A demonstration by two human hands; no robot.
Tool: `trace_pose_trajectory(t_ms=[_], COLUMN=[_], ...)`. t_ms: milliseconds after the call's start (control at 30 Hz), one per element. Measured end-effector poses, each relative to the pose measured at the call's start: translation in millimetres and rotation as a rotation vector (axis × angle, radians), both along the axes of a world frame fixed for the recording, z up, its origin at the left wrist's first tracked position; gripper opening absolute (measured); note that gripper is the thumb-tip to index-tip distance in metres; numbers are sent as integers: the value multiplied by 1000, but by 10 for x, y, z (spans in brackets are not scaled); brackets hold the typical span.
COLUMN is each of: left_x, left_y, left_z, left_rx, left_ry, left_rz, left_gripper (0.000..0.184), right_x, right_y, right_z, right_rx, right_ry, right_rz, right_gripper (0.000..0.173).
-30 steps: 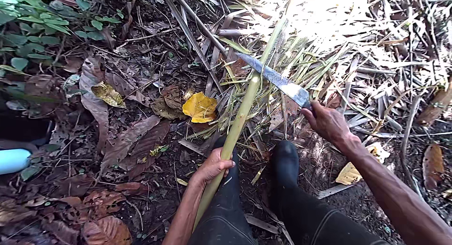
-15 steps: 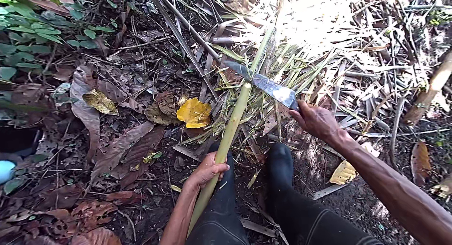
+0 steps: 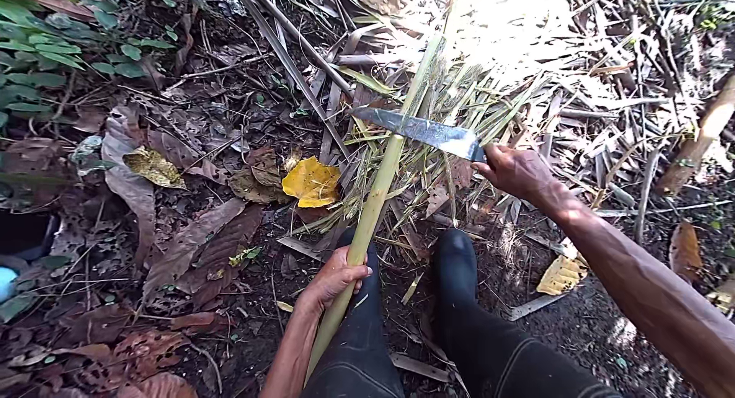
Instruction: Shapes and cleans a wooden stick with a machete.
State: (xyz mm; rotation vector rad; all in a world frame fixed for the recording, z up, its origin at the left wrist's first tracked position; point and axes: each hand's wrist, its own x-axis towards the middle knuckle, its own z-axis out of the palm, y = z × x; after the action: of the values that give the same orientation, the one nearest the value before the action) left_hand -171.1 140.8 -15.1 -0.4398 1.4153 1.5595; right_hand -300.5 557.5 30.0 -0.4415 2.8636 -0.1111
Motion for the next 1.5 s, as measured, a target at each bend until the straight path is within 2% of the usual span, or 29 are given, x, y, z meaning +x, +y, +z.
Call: trace_pose_trajectory(t_ms=[33, 67, 133, 200, 267, 333, 433, 533, 633, 800, 867, 1000, 1067, 1200, 1367, 1500], left_x=[1, 13, 23, 29, 19, 12, 0, -18, -9, -7, -6, -5, -11, -13, 1, -12], left_y=[-4, -6, -3, -3, -13, -52, -142, -154, -136, -132, -121, -111, -109, -82, -91, -84], left_z=[1, 3, 9, 15, 7, -27, -123, -142, -122, -142, -133, -118, -120, -101, -112, -94], left_rx=[2, 2, 1, -1, 13, 60, 165, 194, 176, 183, 170, 138, 134, 120, 118, 109], left_ry=[2, 1, 2, 5, 6, -18, -77, -85, -58, -65, -61, -59, -63, -41, -56, -42], left_rz=[2, 3, 8, 8, -1, -10, 7, 17, 17, 22, 18, 9, 18, 15, 14, 17], left_gripper=[17, 17, 18, 18, 18, 16, 19, 19, 19, 21, 20, 18, 19, 17, 17, 17], right_x=[-45, -102, -274, -413, -305, -30, 613, 753, 829, 1149, 1166, 918, 849, 900, 607, 791], right_y=[30, 86, 244, 380, 490, 567, 469, 116, -269, -631, -646, -476, -432, -491, -354, -505], right_z=[-19, -34, -3, 53, 33, 9, 57, 87, 79, -55, -69, -37, 40, 172, 135, 217], right_rx=[7, 3, -3, -116, -238, -325, -355, -254, -113, -134, -104, -97, -75, -33, -25, -5], right_ry=[-7, -24, -56, -35, 29, 49, -7, -64, -153, -182, -174, -175, -146, -126, -113, -121], right_rz=[-24, -131, -485, -806, -946, -895, -624, -335, -102, 185, 164, -165, -124, 154, -60, 96], right_gripper=[52, 54, 65, 72, 74, 73, 62, 46, 51, 64, 65, 55, 56, 57, 47, 57])
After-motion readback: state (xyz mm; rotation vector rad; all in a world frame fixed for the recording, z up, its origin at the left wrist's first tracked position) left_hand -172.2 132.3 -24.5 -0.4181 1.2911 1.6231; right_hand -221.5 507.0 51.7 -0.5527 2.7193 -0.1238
